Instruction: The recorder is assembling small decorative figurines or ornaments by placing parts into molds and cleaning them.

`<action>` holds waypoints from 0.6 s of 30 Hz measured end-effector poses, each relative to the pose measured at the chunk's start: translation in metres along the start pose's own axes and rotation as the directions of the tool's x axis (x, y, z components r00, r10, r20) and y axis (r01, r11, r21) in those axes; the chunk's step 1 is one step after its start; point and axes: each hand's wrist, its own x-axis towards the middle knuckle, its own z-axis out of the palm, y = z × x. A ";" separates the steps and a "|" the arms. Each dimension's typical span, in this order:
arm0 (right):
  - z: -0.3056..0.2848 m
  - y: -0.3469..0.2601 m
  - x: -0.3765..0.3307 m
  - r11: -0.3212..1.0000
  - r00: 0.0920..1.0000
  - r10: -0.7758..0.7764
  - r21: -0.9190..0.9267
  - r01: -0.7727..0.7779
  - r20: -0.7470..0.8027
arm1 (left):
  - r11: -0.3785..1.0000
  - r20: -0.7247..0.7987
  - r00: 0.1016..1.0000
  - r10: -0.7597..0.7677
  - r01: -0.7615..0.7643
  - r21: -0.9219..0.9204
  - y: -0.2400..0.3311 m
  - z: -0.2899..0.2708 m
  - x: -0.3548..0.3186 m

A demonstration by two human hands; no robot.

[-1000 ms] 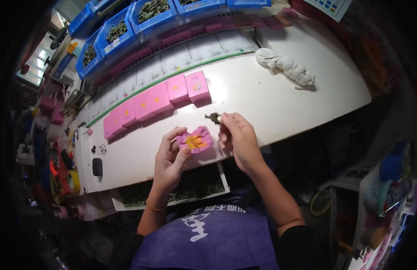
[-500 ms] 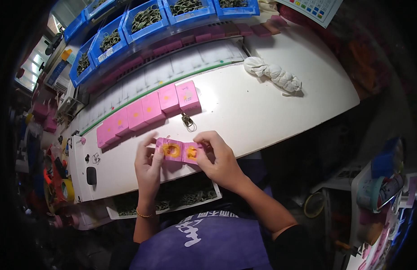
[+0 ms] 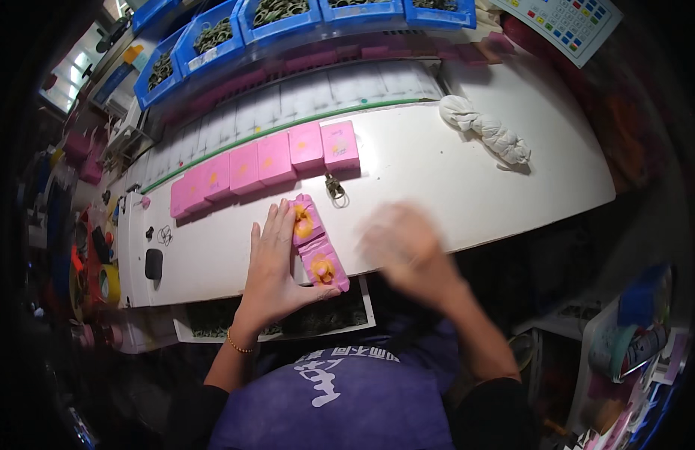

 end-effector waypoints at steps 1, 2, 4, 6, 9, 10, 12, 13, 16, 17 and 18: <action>-0.020 0.024 0.017 0.961 0.982 -0.042 -0.275 -0.010 -0.184 | 1.000 0.002 1.000 0.016 -0.016 0.009 0.004 -0.004 0.002; -0.041 0.049 0.035 0.897 0.945 -0.047 -0.430 -0.103 -0.323 | 1.000 -0.026 1.000 0.017 -0.017 -0.002 0.000 -0.003 0.000; -0.085 0.094 0.056 0.574 0.948 -0.081 -0.792 -0.209 -0.309 | 0.999 -0.031 0.999 0.040 -0.040 -0.019 -0.002 0.000 0.003; -0.113 0.158 0.048 0.687 0.943 0.288 -0.651 -0.324 -0.165 | 0.997 -0.035 0.997 0.070 -0.072 -0.042 -0.002 0.002 0.007; -0.121 0.133 0.068 0.681 0.861 0.497 -0.567 -0.464 -0.108 | 0.995 -0.086 0.993 0.087 -0.091 -0.041 -0.005 0.001 0.002; -0.113 0.126 0.067 0.688 0.865 0.494 -0.567 -0.453 -0.091 | 0.996 -0.078 0.995 0.068 -0.071 -0.045 -0.005 0.002 0.003; -0.094 0.088 0.045 0.909 0.975 0.145 -0.366 -0.198 -0.168 | 0.998 -0.079 0.996 0.033 -0.037 -0.052 -0.006 0.002 0.004; -0.071 0.041 0.044 0.950 0.963 0.125 -0.251 -0.185 -0.238 | 0.998 -0.091 0.995 0.035 -0.040 -0.053 -0.008 0.001 0.001; -0.028 -0.035 0.011 0.928 0.968 -0.228 -0.278 0.248 0.104 | 0.994 -0.094 0.994 0.061 -0.069 -0.081 -0.009 0.003 -0.002; -0.021 -0.051 0.012 0.921 0.920 -0.286 -0.188 0.341 0.270 | 0.992 -0.090 0.993 0.077 -0.085 -0.095 -0.009 0.004 0.001; -0.017 -0.052 0.014 0.920 0.922 -0.285 -0.195 0.340 0.264 | 0.991 -0.091 0.992 0.085 -0.094 -0.092 -0.009 0.003 0.002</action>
